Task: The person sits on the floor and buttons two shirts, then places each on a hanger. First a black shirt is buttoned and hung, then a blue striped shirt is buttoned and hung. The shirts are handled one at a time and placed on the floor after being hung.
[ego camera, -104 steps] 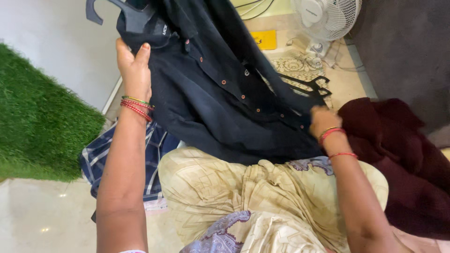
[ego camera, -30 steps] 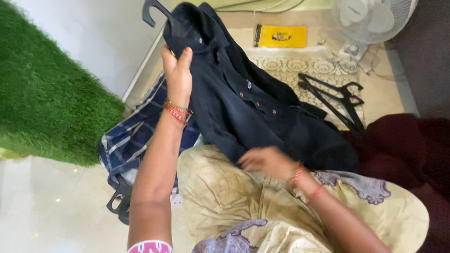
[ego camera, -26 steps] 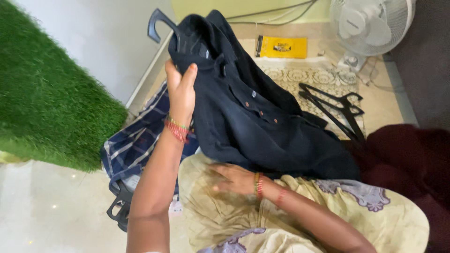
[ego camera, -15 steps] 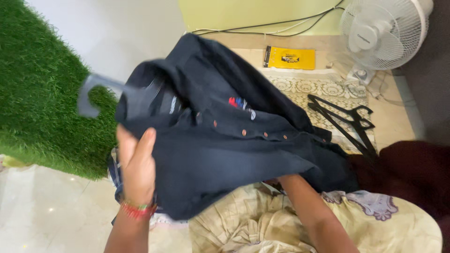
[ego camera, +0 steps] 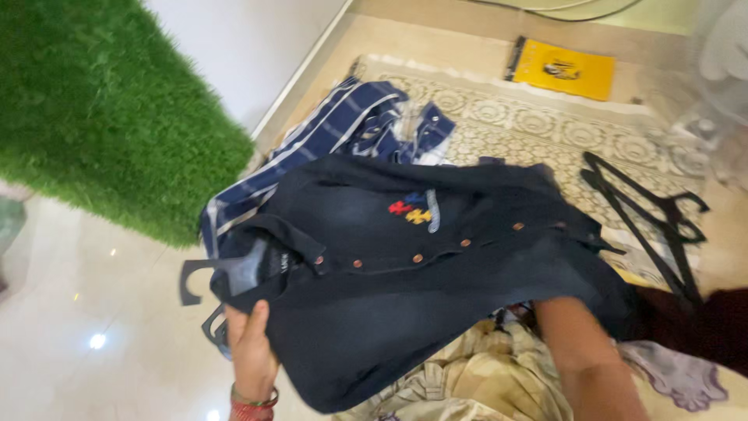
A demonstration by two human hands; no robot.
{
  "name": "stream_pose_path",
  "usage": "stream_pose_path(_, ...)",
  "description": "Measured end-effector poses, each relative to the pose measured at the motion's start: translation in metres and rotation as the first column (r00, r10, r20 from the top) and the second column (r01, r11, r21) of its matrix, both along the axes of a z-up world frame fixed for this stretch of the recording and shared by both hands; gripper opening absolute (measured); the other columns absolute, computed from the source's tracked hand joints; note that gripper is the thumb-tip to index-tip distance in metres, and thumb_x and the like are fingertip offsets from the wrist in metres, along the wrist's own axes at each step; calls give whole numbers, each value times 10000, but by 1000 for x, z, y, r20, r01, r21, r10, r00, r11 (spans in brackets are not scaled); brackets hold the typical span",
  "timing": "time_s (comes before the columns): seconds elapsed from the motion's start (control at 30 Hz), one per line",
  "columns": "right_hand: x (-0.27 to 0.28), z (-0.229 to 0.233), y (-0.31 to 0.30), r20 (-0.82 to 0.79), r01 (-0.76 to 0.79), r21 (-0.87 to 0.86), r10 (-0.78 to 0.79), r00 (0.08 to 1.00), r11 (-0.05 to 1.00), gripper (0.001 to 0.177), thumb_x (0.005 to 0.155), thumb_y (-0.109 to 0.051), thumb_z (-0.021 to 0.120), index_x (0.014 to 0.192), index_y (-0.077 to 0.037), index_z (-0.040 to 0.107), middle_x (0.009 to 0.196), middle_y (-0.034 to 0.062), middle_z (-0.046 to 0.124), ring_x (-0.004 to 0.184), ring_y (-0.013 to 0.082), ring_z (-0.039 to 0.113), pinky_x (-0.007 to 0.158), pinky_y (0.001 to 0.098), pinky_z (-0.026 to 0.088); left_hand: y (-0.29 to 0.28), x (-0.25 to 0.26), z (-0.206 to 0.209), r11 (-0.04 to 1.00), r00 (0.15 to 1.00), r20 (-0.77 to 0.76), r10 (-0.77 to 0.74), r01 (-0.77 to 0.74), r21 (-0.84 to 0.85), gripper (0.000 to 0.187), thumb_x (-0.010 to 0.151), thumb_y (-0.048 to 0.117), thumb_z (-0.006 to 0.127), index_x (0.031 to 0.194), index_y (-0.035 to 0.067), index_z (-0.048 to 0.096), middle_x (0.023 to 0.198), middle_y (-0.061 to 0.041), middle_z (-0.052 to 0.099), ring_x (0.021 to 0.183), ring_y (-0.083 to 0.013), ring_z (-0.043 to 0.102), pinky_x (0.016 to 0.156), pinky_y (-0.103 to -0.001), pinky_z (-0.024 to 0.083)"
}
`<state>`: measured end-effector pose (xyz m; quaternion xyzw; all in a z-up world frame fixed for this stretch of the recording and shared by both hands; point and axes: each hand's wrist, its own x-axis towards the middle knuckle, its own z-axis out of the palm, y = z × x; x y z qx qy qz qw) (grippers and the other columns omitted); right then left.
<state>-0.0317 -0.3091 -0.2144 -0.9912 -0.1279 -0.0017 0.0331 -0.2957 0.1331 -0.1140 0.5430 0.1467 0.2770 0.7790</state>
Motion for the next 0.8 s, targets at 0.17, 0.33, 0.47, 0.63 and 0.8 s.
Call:
stream_pose_path(0.17, 51, 33, -1, 157, -4, 17, 1, 988, 1000, 716, 864, -580, 627, 1463, -191, 574, 1503, 115, 554, 1353, 335, 543, 1076, 439, 457, -3, 28, -24, 987, 996, 75, -37, 48, -153, 659, 968, -34, 516, 1582, 88, 307, 1542, -76, 463, 1385, -217, 473, 1181, -397, 361)
stream_pose_path(0.33, 58, 22, 4, 63, 26, -49, -22, 998, 998, 730, 846, -582, 648, 1466, -204, 575, 1507, 111, 553, 1353, 340, 544, 1066, 447, 468, 5, 49, -24, 990, 990, 141, -10, 30, -141, 567, 1015, -35, 505, 1555, 70, 369, 1525, -93, 489, 1360, -218, 498, 1185, -397, 370)
stream_pose_path(0.47, 24, 2, -2, -61, 41, -109, -48, 997, 993, 742, 831, -583, 665, 1469, -215, 576, 1510, 109, 553, 1353, 344, 545, 1057, 454, 476, 17, 42, -12, 999, 995, 103, 11, -6, -50, 536, 1001, -30, 502, 1524, 50, 417, 1528, -86, 504, 1382, -218, 507, 1205, -387, 370)
stream_pose_path(0.63, -8, 0, -23, -182, 32, -165, -63, 981, 986, 758, 813, -585, 686, 1472, -228, 577, 1515, 106, 552, 1353, 349, 546, 1047, 462, 486, 20, 42, -6, 995, 998, 40, 50, -46, -87, 525, 999, -24, 494, 1514, 53, 426, 1499, -91, 524, 1368, -224, 512, 1195, -395, 377)
stream_pose_path(0.8, 19, 25, -37, -35, 118, -136, -124, 992, 984, 775, 795, -587, 707, 1476, -241, 579, 1519, 102, 551, 1353, 354, 547, 1037, 470, 496, 20, 51, 3, 987, 997, 69, 43, -32, -160, 459, 1040, -7, 460, 1495, 45, 441, 1480, -85, 540, 1356, -224, 534, 1190, -407, 406)
